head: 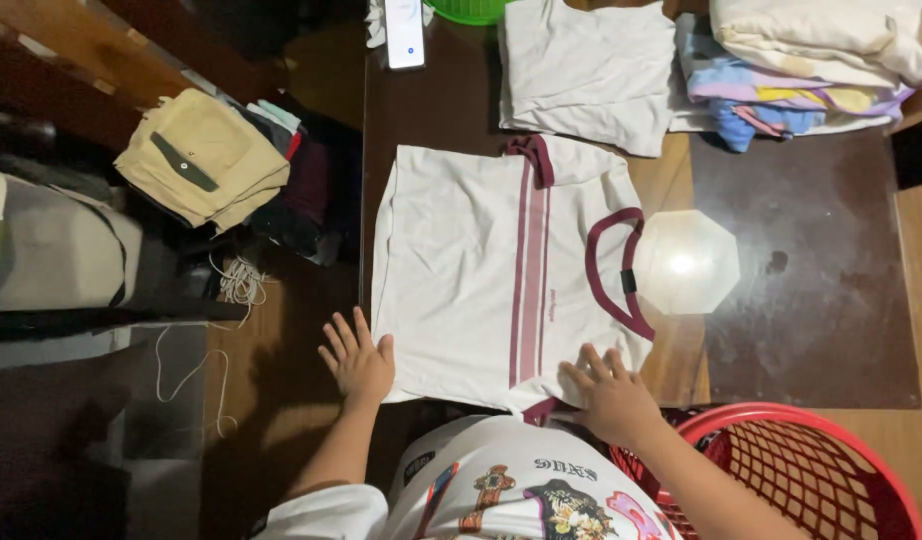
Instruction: The recorder is folding several items of clothing on a table.
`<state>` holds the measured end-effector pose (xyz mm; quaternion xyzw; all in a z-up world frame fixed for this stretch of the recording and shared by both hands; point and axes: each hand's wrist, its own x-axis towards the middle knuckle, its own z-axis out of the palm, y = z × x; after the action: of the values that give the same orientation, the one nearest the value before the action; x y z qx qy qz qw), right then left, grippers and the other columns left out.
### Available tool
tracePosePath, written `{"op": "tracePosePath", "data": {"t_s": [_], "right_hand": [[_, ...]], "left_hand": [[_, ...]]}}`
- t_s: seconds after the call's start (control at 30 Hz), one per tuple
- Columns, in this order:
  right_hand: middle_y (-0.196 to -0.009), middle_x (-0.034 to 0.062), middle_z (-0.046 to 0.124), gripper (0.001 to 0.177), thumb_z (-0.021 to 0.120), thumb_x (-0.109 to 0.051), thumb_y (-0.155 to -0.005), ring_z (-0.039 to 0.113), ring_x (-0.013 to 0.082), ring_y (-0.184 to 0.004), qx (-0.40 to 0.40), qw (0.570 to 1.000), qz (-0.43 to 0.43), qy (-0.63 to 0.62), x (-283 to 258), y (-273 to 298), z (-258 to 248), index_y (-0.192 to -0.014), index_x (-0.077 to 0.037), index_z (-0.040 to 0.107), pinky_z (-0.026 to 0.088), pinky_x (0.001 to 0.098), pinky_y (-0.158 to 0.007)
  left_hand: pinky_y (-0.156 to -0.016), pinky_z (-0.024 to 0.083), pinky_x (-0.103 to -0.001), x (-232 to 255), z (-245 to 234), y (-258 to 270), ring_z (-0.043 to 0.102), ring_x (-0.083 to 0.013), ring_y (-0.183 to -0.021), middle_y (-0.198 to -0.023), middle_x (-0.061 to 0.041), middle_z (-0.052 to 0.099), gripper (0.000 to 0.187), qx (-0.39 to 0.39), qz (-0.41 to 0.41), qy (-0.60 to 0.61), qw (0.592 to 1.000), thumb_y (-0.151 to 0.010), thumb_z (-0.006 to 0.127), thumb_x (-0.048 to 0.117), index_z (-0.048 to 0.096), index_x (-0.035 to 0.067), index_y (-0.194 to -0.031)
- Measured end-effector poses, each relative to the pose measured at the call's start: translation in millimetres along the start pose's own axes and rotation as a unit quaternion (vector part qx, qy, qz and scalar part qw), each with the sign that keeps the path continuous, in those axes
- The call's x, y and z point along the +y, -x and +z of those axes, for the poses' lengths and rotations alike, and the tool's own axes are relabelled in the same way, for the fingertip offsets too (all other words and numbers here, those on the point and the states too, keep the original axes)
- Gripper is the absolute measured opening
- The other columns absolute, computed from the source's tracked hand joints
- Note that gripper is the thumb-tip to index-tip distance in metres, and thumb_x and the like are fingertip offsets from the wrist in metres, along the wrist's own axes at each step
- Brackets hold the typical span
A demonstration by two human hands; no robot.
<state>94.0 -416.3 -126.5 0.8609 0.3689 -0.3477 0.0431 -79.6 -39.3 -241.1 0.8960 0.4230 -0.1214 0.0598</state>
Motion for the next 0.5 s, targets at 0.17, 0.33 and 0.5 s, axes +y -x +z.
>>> {"op": "tracePosePath", "data": {"t_s": [0.17, 0.33, 0.5], "right_hand": [[-0.151, 0.0095, 0.057, 0.060, 0.053, -0.052, -0.099, 0.057, 0.0320, -0.139, -0.033, 0.996, 0.057, -0.053, 15, -26, -10, -0.152, -0.024, 0.047, 0.047, 0.0429, -0.117], [-0.156, 0.0170, 0.042, 0.080, 0.055, -0.061, -0.087, 0.037, 0.0430, -0.143, 0.240, 0.969, 0.038, -0.036, 14, -61, 13, -0.155, -0.022, 0.037, 0.035, 0.0508, -0.115], [-0.163, 0.0203, 0.028, 0.081, 0.048, -0.064, -0.092, 0.021, 0.0475, -0.149, 0.289, 0.946, 0.142, 0.030, 49, -84, 55, -0.158, -0.021, 0.028, 0.019, 0.0639, -0.115]], "left_hand": [[-0.121, 0.011, -0.065, 60, -34, -52, 0.012, -0.0481, -0.155, -0.168, -0.027, 0.016, 0.082, 0.162, 0.221, 0.141, 0.951, -0.098, 0.059, 0.047, 0.024, 0.011, -0.162], [-0.126, 0.012, -0.059, 143, -60, -140, 0.016, -0.0415, -0.158, -0.169, -0.019, 0.025, 0.069, 0.157, 0.334, 0.129, 0.921, -0.102, 0.055, 0.043, 0.034, 0.016, -0.162], [-0.122, 0.003, -0.061, 155, -75, -207, 0.010, -0.0402, -0.155, -0.168, -0.016, 0.020, 0.067, 0.067, 0.325, 0.071, 0.941, -0.104, 0.044, 0.049, 0.027, 0.021, -0.161]]}}
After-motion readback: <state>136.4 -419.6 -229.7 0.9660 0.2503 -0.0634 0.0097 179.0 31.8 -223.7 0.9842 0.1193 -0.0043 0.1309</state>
